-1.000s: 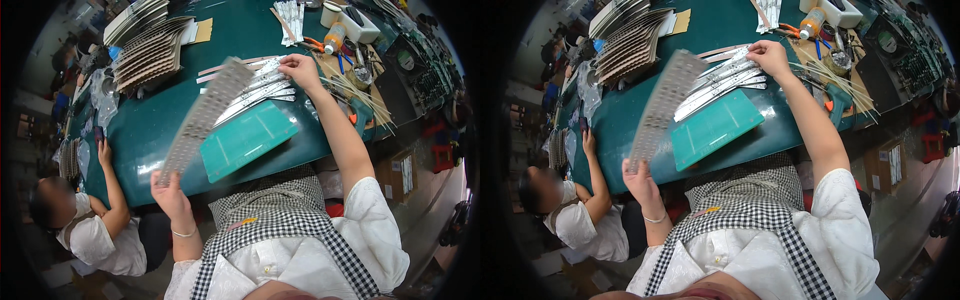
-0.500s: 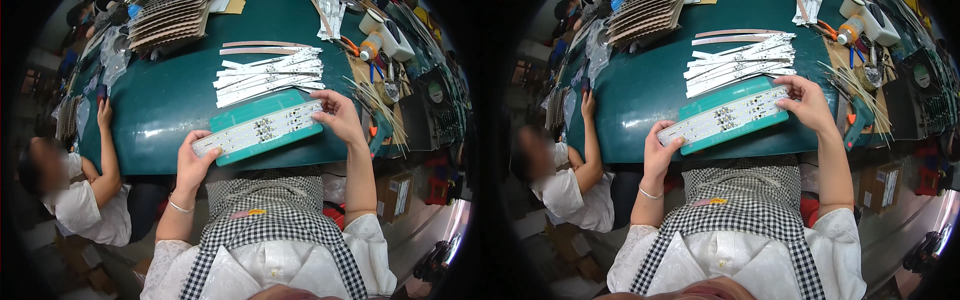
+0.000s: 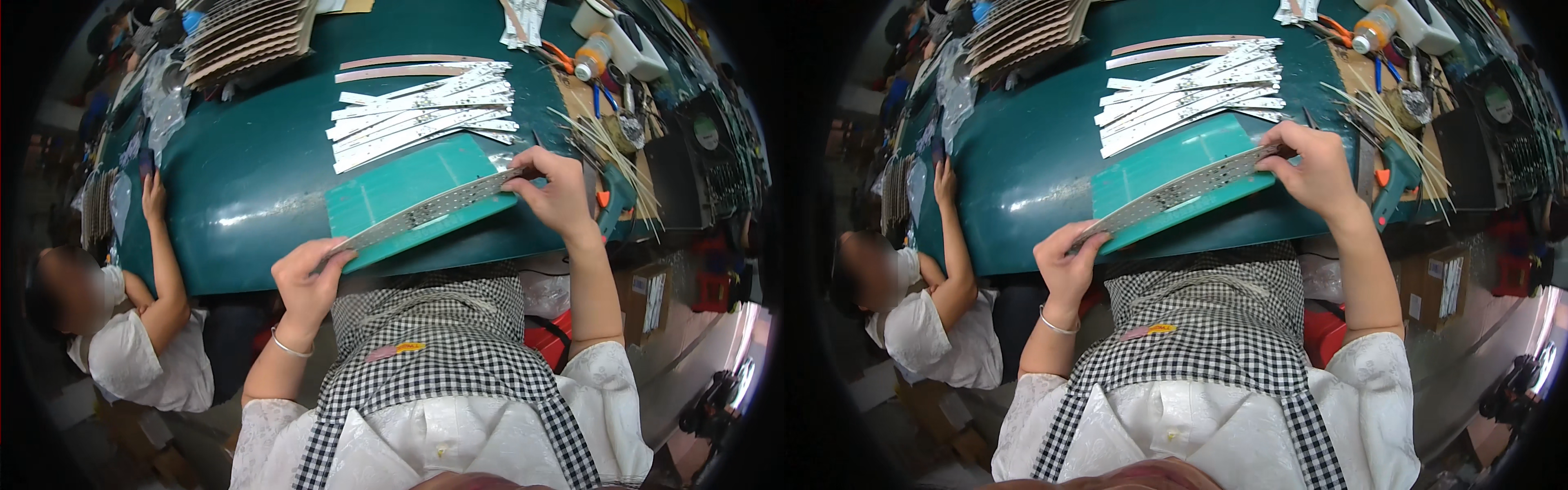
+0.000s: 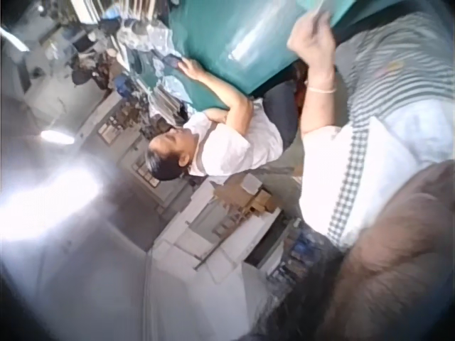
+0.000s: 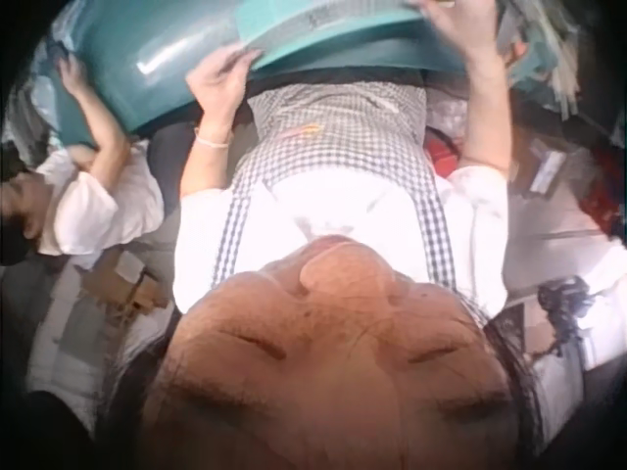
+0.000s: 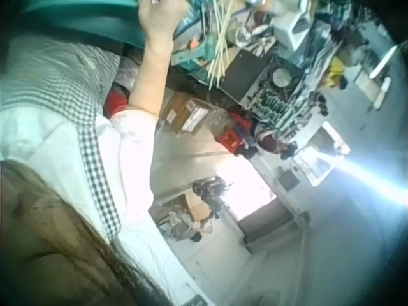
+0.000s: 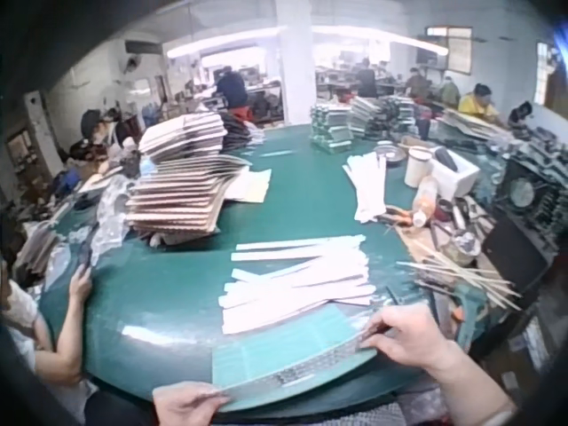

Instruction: The person separates individual LED strips from larger panels by hand. They pick up a panel, snap off a strip, and place it on the table, repeating this process for multiple panels throughout the clip.

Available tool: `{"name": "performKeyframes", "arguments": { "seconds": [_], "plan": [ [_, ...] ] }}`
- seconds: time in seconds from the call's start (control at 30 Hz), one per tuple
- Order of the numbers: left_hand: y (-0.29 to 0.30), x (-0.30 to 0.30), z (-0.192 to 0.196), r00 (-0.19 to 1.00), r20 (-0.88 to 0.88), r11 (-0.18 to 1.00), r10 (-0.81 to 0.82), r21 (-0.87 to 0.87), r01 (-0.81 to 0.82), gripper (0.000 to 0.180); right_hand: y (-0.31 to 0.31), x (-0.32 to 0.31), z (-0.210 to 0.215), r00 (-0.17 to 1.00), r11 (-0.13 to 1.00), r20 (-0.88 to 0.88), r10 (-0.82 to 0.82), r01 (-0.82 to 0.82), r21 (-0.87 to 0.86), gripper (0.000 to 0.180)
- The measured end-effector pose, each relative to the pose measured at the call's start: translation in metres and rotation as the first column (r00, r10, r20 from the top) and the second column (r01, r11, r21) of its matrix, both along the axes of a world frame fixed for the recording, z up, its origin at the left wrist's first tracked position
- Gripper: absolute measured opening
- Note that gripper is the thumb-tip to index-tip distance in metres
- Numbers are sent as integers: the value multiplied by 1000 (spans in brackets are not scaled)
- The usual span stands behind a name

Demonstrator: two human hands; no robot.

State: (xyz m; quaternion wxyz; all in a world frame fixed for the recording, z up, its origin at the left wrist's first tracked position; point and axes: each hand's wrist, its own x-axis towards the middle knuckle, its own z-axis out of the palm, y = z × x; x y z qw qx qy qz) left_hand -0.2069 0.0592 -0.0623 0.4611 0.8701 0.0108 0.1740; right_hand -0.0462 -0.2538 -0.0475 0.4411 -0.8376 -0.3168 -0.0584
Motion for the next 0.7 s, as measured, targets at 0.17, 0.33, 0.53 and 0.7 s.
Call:
{"name": "performKeyframes", "arguments": {
  "seconds": [0.17,0.33,0.53,0.7],
  "plan": [
    [-11,-4,-10,954,300,977,-18,209,-47,25,3,-11,-10,958,992,267,-107,87,88,20],
    [-6,0,-17,898,416,950,-144,313,8,24,1,-9,-26,906,990,411,-98,45,137,21],
    [-4,3,-19,918,384,969,-99,247,1,25,4,-17,-23,984,956,1,-178,173,237,19],
    [-8,0,-17,899,428,981,-87,192,4,20,-6,-11,-25,965,977,-246,-94,137,164,17]
  ]
}}
